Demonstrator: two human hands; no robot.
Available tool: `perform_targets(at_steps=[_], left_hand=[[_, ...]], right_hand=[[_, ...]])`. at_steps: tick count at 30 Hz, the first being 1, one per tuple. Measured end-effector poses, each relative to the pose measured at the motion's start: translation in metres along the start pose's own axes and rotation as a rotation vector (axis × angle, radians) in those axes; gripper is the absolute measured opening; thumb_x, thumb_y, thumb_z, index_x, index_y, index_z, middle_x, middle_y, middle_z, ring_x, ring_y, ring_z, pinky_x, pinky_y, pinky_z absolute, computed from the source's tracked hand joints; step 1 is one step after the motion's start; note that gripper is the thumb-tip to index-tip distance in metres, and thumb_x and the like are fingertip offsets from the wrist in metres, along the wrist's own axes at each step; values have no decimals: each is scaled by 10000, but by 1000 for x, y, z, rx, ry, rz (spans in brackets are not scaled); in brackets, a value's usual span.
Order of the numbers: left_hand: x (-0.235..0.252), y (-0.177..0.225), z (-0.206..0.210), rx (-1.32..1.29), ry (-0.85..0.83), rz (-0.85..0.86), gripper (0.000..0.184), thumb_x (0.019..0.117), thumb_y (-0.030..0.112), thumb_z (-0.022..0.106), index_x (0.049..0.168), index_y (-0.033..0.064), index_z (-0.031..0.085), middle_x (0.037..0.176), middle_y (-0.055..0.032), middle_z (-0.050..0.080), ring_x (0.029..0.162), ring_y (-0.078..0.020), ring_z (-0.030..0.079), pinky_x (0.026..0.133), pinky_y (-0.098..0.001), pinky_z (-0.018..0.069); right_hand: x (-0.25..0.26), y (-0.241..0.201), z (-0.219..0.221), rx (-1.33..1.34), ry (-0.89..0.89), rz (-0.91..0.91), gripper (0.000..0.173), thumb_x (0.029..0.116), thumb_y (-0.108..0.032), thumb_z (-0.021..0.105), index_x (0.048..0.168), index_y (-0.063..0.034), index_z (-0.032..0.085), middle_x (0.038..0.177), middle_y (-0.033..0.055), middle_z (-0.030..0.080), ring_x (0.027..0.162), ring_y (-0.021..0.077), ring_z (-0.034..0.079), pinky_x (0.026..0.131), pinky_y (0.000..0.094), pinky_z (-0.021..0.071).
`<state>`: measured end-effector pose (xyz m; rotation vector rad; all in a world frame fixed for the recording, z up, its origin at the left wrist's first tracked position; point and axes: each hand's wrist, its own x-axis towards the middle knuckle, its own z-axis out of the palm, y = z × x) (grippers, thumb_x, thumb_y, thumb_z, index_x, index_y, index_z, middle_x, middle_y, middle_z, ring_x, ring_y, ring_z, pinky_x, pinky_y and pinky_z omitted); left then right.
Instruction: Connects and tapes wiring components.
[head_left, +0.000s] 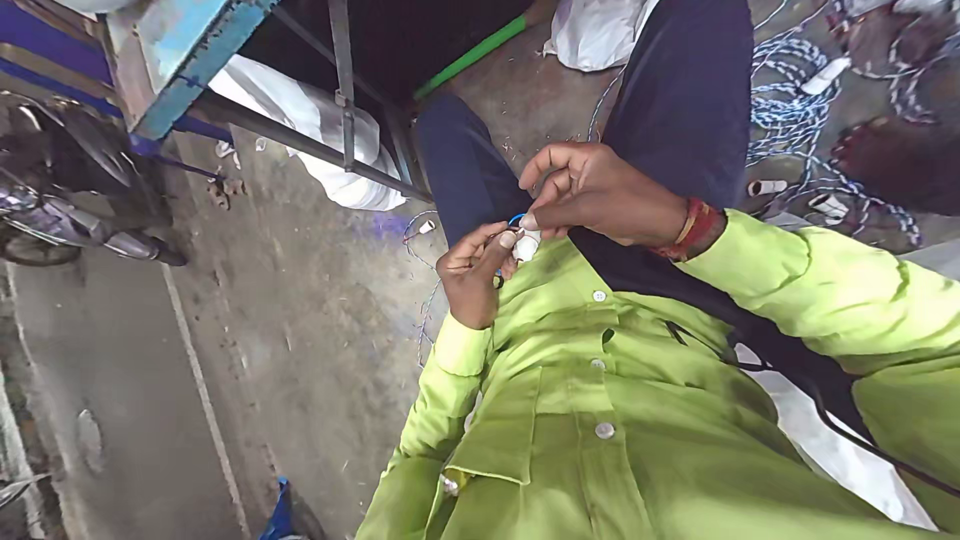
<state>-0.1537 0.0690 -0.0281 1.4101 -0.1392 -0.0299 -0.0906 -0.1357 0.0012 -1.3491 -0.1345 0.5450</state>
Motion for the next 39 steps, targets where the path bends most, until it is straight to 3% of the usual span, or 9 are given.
perform_targets(at_steps=[5,9,16,19,22,26,29,35,39], left_hand=[[-2,13,2,-30,73,-217,208,966,27,666,1154,58,750,850,-71,744,526,-33,568,472,-168,480],[-1,18,2,-76,97,-324,191,999,81,635,1155,81,746,869,-74,746,505,-18,549,445,-156,456],[1,15,2,-87,103,-263,178,999,50,627,1135,44,743,875,-82,757,536,-38,588,473,-174,489],[4,13,1,-65,92,-204,167,986,21,636,1112,24,746,872,-76,756,557,-48,607,498,-188,514],[4,11,2,-20,55,-146,174,973,-8,640,1111,6,745,864,-74,754,563,-45,605,508,-188,513],[3,11,2,9,44,-126,188,969,-22,638,1125,-7,743,858,-87,752,552,-55,603,500,-192,513],[-3,15,1,30,7,-136,214,984,10,630,1164,38,742,832,-83,744,506,-56,569,460,-185,485],[-4,10,1,27,7,-140,211,988,24,631,1167,38,742,821,-87,741,495,-55,555,447,-186,470],[2,9,0,21,38,-120,189,993,13,623,1146,16,735,862,-73,754,552,-47,605,500,-187,513]], right_hand=[[2,6,-1,-50,-18,-73,363,830,66,754,1140,-4,579,740,72,691,603,141,690,582,267,609],[3,14,-3,-142,-47,-207,188,883,10,731,1060,-3,669,792,37,717,654,94,693,616,235,606],[3,16,-11,-482,-57,-409,122,958,-104,686,1039,-80,774,881,-16,721,691,-11,615,628,151,528],[1,12,-14,-743,-59,-576,150,959,-177,676,1017,-129,805,993,29,739,867,58,673,774,216,549],[-2,12,-12,-863,-20,-674,159,961,-162,662,988,-116,812,1009,86,728,884,133,682,775,256,553],[-5,13,-7,-884,-8,-676,177,985,-133,627,987,-74,794,1021,113,706,920,173,682,810,267,563],[-6,16,-3,-877,-16,-642,203,1002,-116,587,1000,-77,786,1000,110,672,913,178,653,791,279,550],[-6,16,-1,-879,-50,-541,250,981,-48,546,1021,-104,786,985,110,622,879,204,629,731,338,546],[-3,11,-4,-842,-46,-513,274,988,-80,542,1039,-136,805,991,76,663,903,149,634,769,288,533]])
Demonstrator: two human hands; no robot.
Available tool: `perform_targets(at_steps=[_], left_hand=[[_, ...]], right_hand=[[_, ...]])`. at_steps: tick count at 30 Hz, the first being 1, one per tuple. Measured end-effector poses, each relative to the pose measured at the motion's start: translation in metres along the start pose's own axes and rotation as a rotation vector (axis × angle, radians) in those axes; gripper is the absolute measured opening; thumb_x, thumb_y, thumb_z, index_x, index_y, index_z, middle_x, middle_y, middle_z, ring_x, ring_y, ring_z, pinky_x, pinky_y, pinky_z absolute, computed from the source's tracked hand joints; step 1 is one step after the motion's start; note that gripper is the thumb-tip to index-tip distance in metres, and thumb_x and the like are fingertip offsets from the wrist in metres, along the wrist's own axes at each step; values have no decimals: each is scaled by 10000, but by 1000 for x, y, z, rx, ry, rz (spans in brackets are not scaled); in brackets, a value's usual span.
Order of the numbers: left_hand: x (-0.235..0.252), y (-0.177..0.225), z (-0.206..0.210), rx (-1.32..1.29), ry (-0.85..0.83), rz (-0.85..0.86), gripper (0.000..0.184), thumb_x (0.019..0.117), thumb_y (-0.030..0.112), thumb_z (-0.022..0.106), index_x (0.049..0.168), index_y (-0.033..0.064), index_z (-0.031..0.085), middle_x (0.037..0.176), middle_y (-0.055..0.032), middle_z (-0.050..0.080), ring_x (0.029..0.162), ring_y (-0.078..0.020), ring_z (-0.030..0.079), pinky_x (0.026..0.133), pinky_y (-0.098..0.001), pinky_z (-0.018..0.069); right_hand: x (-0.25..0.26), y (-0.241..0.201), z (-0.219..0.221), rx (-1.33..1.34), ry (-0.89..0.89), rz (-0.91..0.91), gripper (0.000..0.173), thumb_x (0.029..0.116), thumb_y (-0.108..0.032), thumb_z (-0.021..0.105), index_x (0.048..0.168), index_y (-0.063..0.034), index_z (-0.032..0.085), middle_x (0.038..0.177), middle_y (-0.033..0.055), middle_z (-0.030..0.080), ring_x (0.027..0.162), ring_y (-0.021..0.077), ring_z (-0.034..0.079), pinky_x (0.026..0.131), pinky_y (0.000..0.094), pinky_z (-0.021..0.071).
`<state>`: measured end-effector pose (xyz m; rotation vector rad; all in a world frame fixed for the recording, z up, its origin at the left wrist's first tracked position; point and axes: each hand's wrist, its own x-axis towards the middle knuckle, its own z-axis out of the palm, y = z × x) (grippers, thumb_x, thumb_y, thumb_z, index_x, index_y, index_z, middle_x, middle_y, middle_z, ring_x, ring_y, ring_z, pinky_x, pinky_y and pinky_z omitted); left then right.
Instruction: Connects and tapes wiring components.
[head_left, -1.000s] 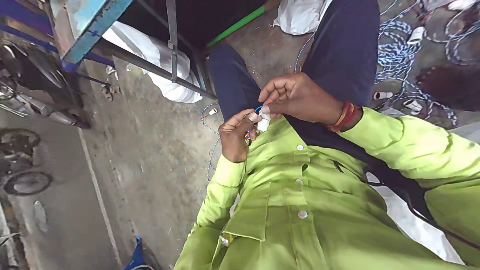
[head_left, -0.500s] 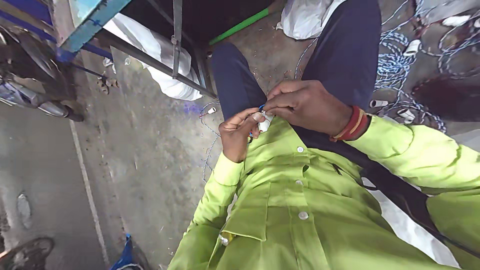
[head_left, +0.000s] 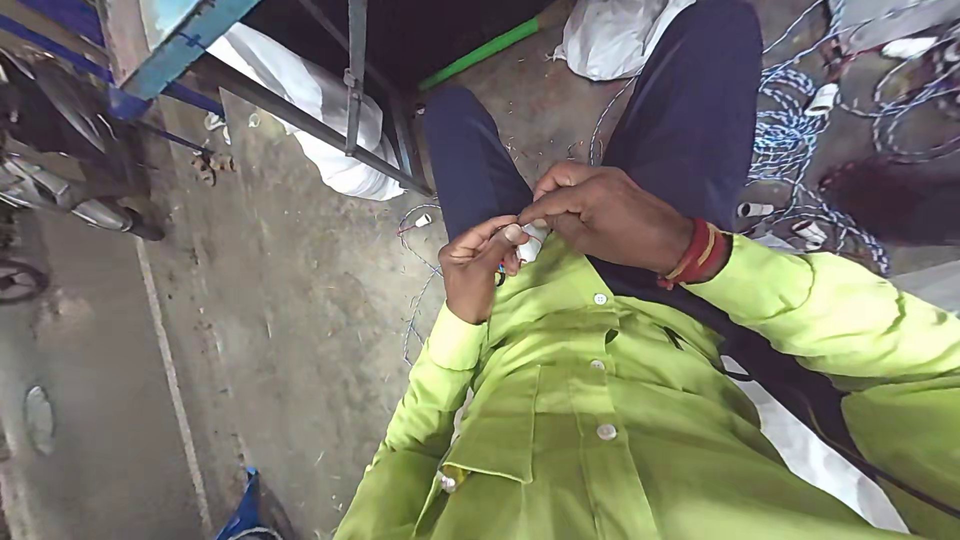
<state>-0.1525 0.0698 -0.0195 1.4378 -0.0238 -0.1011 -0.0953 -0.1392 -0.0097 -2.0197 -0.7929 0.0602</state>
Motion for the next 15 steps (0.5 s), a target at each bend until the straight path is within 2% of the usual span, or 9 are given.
perform_targets(at_steps=[2,5,9,12,15], left_hand=[[2,2,0,2,24,-2,183,993,7,622,1140,7,731,869,-65,758,565,-43,615,512,-184,519],[3,3,0,-7,24,-10,195,989,2,625,1153,8,728,862,-72,758,559,-46,615,507,-181,517],[1,0,1,-1,22,-6,189,981,-3,631,1139,-2,733,855,-78,756,567,-54,618,503,-186,514],[1,-2,3,8,7,16,184,976,-11,636,1132,-17,732,830,-82,748,561,-56,615,504,-191,518],[0,-3,2,32,4,25,184,974,-9,640,1132,-24,734,838,-83,746,567,-57,610,511,-193,517]], right_hand=[[1,2,1,8,50,-7,217,980,-119,593,1027,-128,805,994,72,712,882,136,663,769,282,544],[1,4,1,-24,99,-27,121,955,-146,660,963,-103,773,981,72,725,805,120,659,706,266,540],[-1,4,3,-89,85,-95,184,981,-102,610,981,-78,792,977,115,712,895,196,685,796,304,566],[-1,0,5,-147,30,-98,217,985,-42,567,1010,-72,780,945,138,657,875,257,653,761,356,555],[-1,-1,6,-134,-16,-58,232,981,-39,552,1027,-90,774,948,126,631,860,255,639,721,375,547]])
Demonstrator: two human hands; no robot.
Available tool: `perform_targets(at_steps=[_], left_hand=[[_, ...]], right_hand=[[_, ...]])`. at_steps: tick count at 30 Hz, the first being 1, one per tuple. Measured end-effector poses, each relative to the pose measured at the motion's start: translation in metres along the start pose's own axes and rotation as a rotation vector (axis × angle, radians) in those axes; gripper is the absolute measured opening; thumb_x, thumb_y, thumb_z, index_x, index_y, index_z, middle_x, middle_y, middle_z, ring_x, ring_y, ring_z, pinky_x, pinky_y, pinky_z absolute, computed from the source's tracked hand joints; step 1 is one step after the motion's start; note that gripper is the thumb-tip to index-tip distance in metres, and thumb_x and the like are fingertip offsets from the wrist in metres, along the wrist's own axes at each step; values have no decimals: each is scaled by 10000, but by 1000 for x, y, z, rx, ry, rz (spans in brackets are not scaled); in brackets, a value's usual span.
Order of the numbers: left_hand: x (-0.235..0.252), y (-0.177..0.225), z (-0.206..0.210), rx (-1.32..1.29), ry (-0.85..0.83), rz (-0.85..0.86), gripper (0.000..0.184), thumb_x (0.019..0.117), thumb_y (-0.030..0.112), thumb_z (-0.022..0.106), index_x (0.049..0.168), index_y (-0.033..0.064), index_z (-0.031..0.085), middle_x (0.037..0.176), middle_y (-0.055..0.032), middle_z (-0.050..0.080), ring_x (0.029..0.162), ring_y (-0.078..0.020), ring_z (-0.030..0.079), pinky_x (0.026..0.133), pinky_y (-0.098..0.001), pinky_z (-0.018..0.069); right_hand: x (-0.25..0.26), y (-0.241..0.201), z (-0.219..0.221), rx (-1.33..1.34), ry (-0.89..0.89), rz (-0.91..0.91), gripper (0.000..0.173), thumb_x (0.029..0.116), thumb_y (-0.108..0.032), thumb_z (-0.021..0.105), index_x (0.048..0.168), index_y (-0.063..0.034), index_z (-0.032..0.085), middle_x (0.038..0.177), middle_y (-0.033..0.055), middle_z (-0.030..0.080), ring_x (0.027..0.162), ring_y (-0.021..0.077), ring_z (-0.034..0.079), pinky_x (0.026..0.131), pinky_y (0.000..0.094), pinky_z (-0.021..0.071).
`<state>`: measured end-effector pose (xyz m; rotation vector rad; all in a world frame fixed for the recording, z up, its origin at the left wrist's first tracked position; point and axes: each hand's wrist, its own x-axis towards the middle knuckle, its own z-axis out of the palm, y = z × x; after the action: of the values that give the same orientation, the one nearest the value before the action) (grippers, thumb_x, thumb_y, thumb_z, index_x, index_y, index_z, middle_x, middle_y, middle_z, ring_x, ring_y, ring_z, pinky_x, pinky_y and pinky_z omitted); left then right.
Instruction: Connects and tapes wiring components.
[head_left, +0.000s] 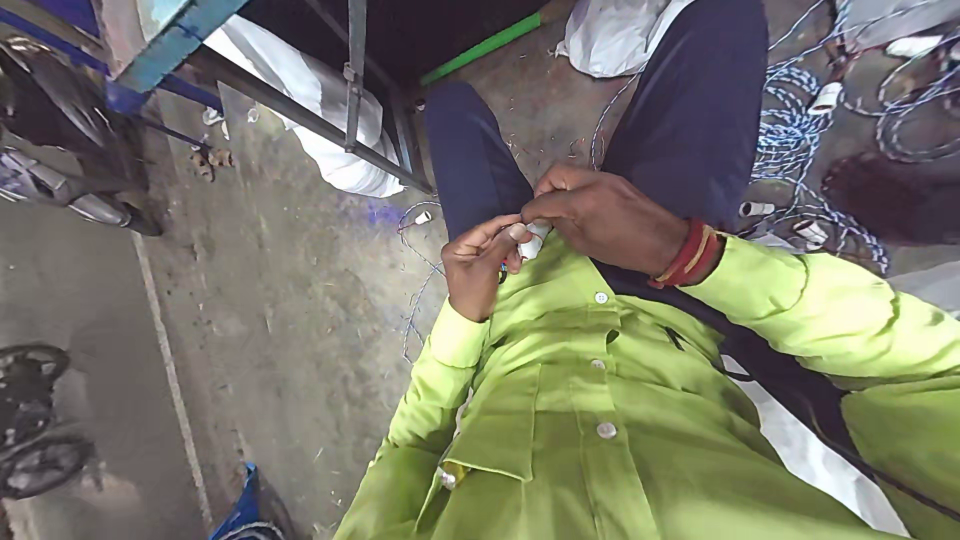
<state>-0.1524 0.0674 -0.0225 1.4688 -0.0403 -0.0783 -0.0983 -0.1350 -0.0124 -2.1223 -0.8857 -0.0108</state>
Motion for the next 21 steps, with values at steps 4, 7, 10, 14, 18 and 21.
perform_targets(at_steps=[4,7,10,14,18,21], left_hand=[[2,-6,-2,14,14,5,171,965,-15,651,1112,-36,737,849,-91,752,578,-63,624,522,-202,531],[6,-13,-4,-12,15,35,165,946,-38,661,1091,-72,734,845,-114,754,592,-84,638,541,-232,546],[4,-12,-4,59,-5,73,175,954,-29,662,1113,-53,730,849,-85,749,600,-67,640,550,-213,554],[8,-14,-3,169,12,189,164,944,-24,682,1091,-81,725,819,-75,746,606,-70,656,559,-232,576],[12,-14,-2,136,12,159,159,946,-14,684,1087,-75,727,804,-65,740,593,-66,645,547,-226,566],[11,-14,-1,101,18,113,157,942,-19,685,1081,-77,730,807,-82,740,580,-73,634,528,-226,552]], right_hand=[[1,3,1,72,-83,83,259,972,-15,537,1054,-97,768,969,117,616,886,249,625,742,392,538],[3,7,0,156,-111,112,255,994,-35,529,1034,-103,771,961,91,642,886,191,625,767,344,536],[5,9,-6,245,-197,180,250,994,-70,536,1024,-127,777,977,49,653,916,132,612,804,306,512],[9,10,-13,353,-344,305,178,1016,-98,561,1009,-123,737,1042,35,648,993,124,608,861,318,504],[5,12,-10,433,-339,344,101,988,-140,629,1016,-98,717,1044,42,642,946,111,612,812,294,514],[0,13,-1,354,-221,263,76,898,-157,705,953,-113,732,1016,37,639,948,118,608,808,294,512]])
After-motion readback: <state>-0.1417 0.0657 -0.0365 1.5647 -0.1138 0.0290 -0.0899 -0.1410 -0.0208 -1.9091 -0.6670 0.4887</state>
